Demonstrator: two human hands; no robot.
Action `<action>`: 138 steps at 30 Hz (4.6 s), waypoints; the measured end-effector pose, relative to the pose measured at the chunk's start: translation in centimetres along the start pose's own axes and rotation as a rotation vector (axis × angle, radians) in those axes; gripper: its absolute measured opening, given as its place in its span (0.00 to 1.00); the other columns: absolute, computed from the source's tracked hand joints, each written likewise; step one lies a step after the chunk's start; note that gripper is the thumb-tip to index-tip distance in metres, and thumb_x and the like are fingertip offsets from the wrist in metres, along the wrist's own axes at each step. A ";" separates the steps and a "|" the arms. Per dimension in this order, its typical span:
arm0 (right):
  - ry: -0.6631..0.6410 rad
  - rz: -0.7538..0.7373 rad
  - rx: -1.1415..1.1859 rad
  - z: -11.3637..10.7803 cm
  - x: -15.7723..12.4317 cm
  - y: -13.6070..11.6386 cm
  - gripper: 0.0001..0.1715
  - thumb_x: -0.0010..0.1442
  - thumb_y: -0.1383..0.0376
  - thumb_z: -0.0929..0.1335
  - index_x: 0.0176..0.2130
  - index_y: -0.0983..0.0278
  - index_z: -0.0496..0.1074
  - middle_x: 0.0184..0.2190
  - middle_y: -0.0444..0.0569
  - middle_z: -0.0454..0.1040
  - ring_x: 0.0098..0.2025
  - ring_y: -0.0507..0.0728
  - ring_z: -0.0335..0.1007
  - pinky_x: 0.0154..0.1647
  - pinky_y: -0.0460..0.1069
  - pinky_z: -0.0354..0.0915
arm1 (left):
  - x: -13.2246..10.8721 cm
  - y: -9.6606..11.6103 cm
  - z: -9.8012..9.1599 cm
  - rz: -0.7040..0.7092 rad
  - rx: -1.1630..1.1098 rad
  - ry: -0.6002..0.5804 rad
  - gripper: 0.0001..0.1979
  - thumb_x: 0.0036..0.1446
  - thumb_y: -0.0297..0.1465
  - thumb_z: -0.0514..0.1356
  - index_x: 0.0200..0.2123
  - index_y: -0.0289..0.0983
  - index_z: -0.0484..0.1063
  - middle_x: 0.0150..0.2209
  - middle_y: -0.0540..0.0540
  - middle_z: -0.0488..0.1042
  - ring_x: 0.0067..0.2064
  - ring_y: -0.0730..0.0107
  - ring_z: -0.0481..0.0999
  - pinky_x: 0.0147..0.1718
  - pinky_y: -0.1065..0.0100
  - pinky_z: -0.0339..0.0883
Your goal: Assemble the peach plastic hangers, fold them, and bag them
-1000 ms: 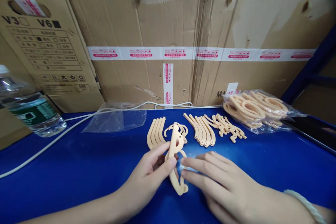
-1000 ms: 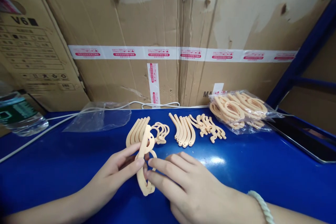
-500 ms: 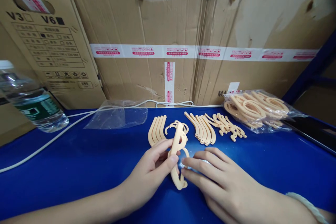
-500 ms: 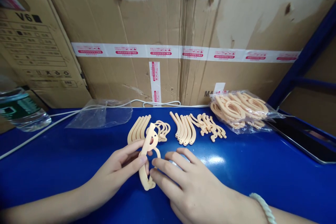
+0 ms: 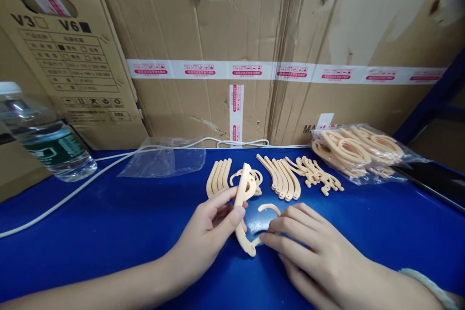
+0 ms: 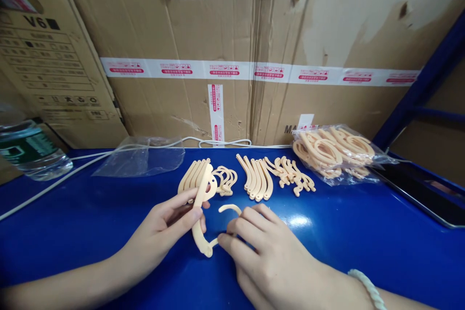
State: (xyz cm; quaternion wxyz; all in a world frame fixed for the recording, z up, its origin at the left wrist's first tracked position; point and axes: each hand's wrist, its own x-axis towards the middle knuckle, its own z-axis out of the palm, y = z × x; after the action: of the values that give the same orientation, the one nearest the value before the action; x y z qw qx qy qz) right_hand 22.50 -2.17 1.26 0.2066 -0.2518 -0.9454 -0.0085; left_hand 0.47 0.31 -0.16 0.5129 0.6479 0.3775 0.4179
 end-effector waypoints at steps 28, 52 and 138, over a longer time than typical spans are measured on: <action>0.361 0.751 1.029 0.2 0.2 1.2 0.16 0.66 0.55 0.65 0.48 0.61 0.66 0.29 0.46 0.72 0.29 0.52 0.69 0.27 0.46 0.67 | -0.2 0.1 -0.5 0.131 0.356 0.132 0.12 0.65 0.35 0.55 0.48 0.44 0.74 0.43 0.48 0.73 0.43 0.65 0.73 0.41 0.66 0.65; -0.190 0.806 1.184 1.1 0.3 -0.6 0.26 0.63 0.45 0.63 0.33 0.65 0.64 0.15 0.39 0.67 0.09 0.44 0.51 0.08 0.39 0.45 | -0.7 0.1 -0.5 0.816 1.415 -0.123 0.18 0.69 0.29 0.45 0.27 0.36 0.67 0.19 0.50 0.66 0.17 0.69 0.64 0.17 0.64 0.44; 0.151 -0.063 -0.039 0.3 -0.4 -0.8 0.18 0.70 0.61 0.61 0.31 0.65 0.70 0.24 0.42 0.70 0.30 0.51 0.66 0.54 0.54 0.52 | -2.0 -0.6 1.3 0.844 1.066 -0.171 0.15 0.66 0.28 0.48 0.27 0.37 0.65 0.23 0.52 0.68 0.24 0.71 0.65 0.42 0.60 0.62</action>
State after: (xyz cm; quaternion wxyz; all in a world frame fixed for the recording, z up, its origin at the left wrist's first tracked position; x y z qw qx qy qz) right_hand 22.32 -3.01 0.87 0.2721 -0.2245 -0.9343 -0.0522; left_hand 0.94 -1.90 -1.18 -0.0547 0.9342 0.2051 0.2867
